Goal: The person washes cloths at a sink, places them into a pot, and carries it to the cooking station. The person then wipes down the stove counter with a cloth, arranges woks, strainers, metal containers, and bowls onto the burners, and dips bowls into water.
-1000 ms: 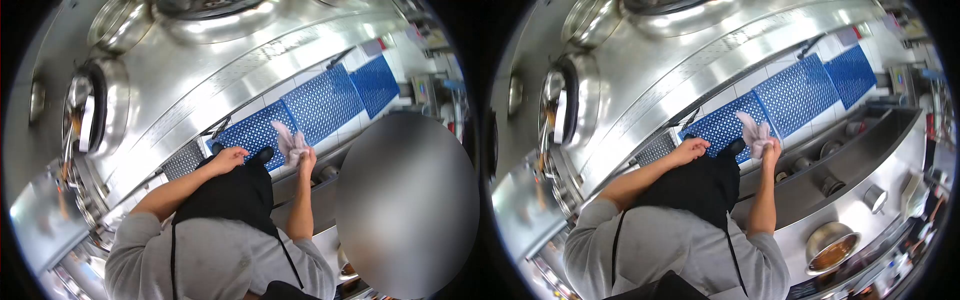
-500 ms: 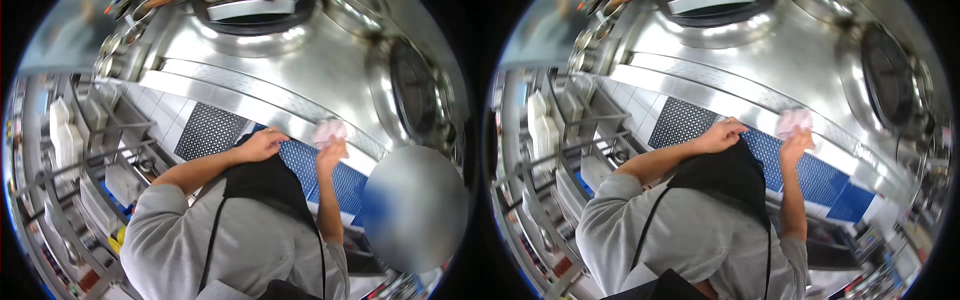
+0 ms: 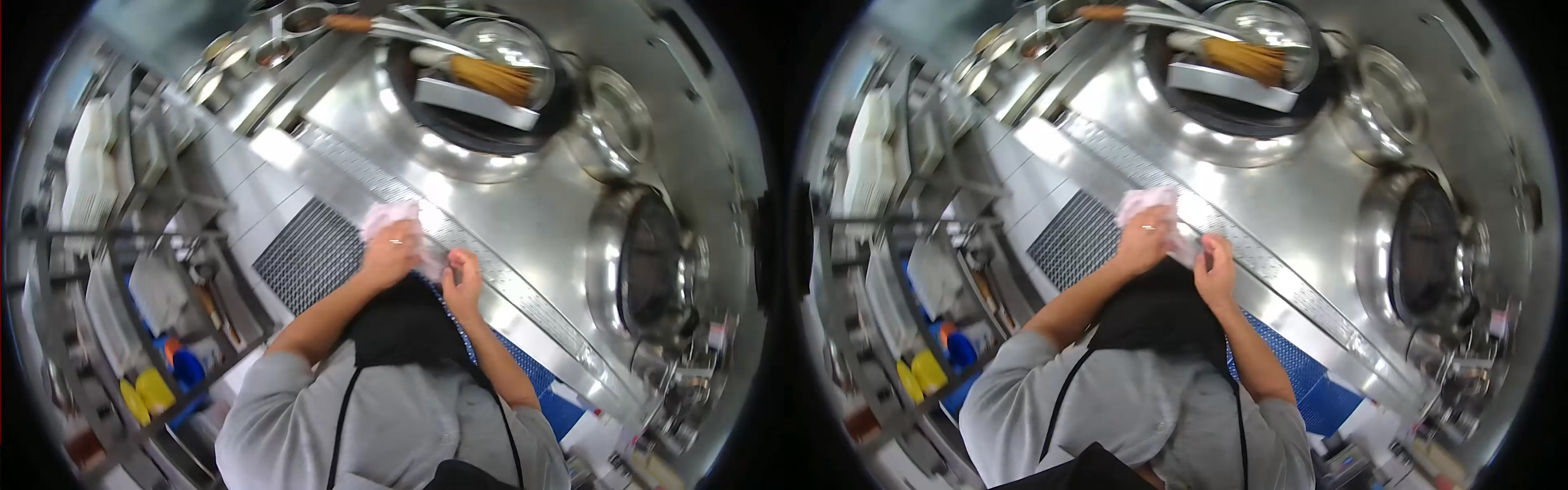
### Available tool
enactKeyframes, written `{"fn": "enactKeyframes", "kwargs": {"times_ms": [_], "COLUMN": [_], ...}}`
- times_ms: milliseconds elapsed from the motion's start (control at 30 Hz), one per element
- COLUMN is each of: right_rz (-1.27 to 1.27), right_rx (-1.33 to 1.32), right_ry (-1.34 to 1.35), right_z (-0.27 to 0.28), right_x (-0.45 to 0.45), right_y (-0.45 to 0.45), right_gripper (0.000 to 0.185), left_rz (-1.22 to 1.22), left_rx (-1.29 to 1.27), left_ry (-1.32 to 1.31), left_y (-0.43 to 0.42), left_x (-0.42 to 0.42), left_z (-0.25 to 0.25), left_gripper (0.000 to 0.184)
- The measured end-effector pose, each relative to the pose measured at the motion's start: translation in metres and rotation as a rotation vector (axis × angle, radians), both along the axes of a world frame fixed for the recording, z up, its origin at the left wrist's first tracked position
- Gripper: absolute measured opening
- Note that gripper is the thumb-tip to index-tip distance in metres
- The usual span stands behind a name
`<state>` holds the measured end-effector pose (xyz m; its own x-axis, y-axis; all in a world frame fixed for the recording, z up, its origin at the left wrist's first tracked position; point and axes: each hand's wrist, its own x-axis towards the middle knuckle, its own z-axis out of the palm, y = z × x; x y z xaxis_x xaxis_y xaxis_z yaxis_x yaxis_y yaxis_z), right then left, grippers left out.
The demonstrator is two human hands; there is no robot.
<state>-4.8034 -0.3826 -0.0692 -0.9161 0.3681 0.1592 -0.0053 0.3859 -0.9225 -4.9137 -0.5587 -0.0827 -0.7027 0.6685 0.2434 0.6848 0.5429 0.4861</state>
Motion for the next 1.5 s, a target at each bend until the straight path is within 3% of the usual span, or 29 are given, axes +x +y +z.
{"fn": "enactKeyframes", "kwargs": {"times_ms": [33, 67, 233, 333, 400, 433, 500, 567, 600, 633, 667, 700, 733, 800, 833, 900, 933, 967, 1067, 1133, 1167, 1233, 1300, 1367, 1500], "right_rz": [0.011, -0.040, -0.175, -0.322, -0.342, -0.319, -0.443, -0.545, -0.572, -0.600, -0.553, -0.543, -0.512, -0.631, -0.636, -0.674, -0.715, -0.732, -0.770, -0.789, -0.786, -0.584, -0.259, -0.604, -0.877], "right_rx": [0.083, 0.066, 0.397, 0.371, 0.429, 0.507, 0.390, 0.236, 0.149, 0.060, 0.163, 0.090, 0.106, -0.154, -0.056, -0.565, -0.838, -1.107, -1.259, -1.517, -1.648, -1.625, -1.581, -1.597, -1.154], "right_ry": [-0.008, 0.034, 0.037, -0.092, -0.158, -0.175, -0.208, -0.261, -0.287, -0.307, -0.269, -0.268, -0.222, -0.332, -0.242, -0.265, -0.214, -0.142, 0.278, 0.359, 0.405, 0.720, 1.005, 0.885, 0.363], "right_z": [0.014, 0.016, 0.033, 0.025, 0.034, 0.036, 0.017, 0.005, 0.002, 0.003, 0.002, -0.015, 0.001, 0.025, 0.015, 0.026, 0.052, 0.075, 0.051, 0.067, 0.073, 0.017, -0.016, 0.017, 0.056], "right_x": [0.006, 0.013, 0.077, 0.127, 0.150, 0.161, 0.184, 0.194, 0.196, 0.191, 0.184, 0.185, 0.169, 0.149, 0.151, 0.147, 0.140, 0.134, 0.139, 0.160, 0.173, 0.199, 0.221, 0.233, 0.288], "right_y": [0.009, 0.016, 0.061, 0.067, 0.063, 0.065, 0.062, 0.054, 0.052, 0.051, 0.051, 0.057, 0.054, 0.052, 0.054, 0.057, 0.057, 0.052, 0.052, 0.068, 0.074, 0.100, 0.114, 0.113, 0.123], "right_gripper": [0.033, 0.027, 0.016, 0.015, 0.011, 0.010, 0.007, 0.007, 0.007, 0.007, 0.009, 0.009, 0.011, 0.016, 0.020, 0.030, 0.037, 0.043, 0.053, 0.049, 0.047, 0.044, 0.046, 0.039, 0.034], "left_rz": [0.047, 0.142, 0.540, 0.684, 0.642, 0.603, 0.491, 0.434, 0.368, 0.150, -0.012, -0.214, -0.256, -0.407, -0.454, -0.470, -0.555, -0.656, -0.966, -1.187, -1.263, -1.396, -1.322, -1.206, -0.975], "left_rx": [-0.047, -0.025, -0.119, -0.186, -0.212, -0.169, 0.011, -0.117, -0.109, -0.161, 0.013, 0.201, 0.320, 0.488, 0.472, 0.370, 0.470, 0.474, 0.478, 0.391, 0.339, 0.220, 0.467, 0.634, 0.597], "left_ry": [-0.059, 0.139, 0.368, 0.277, 0.309, 0.296, 0.306, 0.248, 0.082, -0.010, 0.075, 0.150, -0.008, -0.392, -0.539, -0.798, -0.834, -0.743, -0.418, -0.149, -0.230, -0.382, -0.344, -0.285, -0.575], "left_y": [-0.008, -0.030, -0.118, -0.157, -0.144, -0.129, -0.089, -0.040, -0.020, -0.002, 0.009, 0.023, 0.038, 0.077, 0.094, 0.112, 0.128, 0.143, 0.169, 0.174, 0.180, 0.197, 0.226, 0.248, 0.297], "left_x": [-0.020, -0.042, -0.174, -0.252, -0.250, -0.236, -0.184, -0.123, -0.090, -0.063, -0.035, -0.012, 0.003, 0.033, 0.045, 0.057, 0.067, 0.080, 0.127, 0.155, 0.162, 0.172, 0.215, 0.241, 0.296], "left_z": [0.001, -0.036, -0.020, -0.028, -0.021, -0.026, -0.029, -0.044, -0.057, -0.048, -0.037, -0.010, -0.009, -0.007, 0.004, 0.040, 0.056, 0.070, 0.107, 0.138, 0.139, 0.141, 0.121, 0.117, 0.098], "left_gripper": [0.039, 0.045, 0.040, 0.039, 0.037, 0.033, 0.026, 0.020, 0.020, 0.022, 0.020, 0.019, 0.018, 0.018, 0.018, 0.020, 0.024, 0.027, 0.033, 0.033, 0.041, 0.056, 0.045, 0.023, 0.018]}}
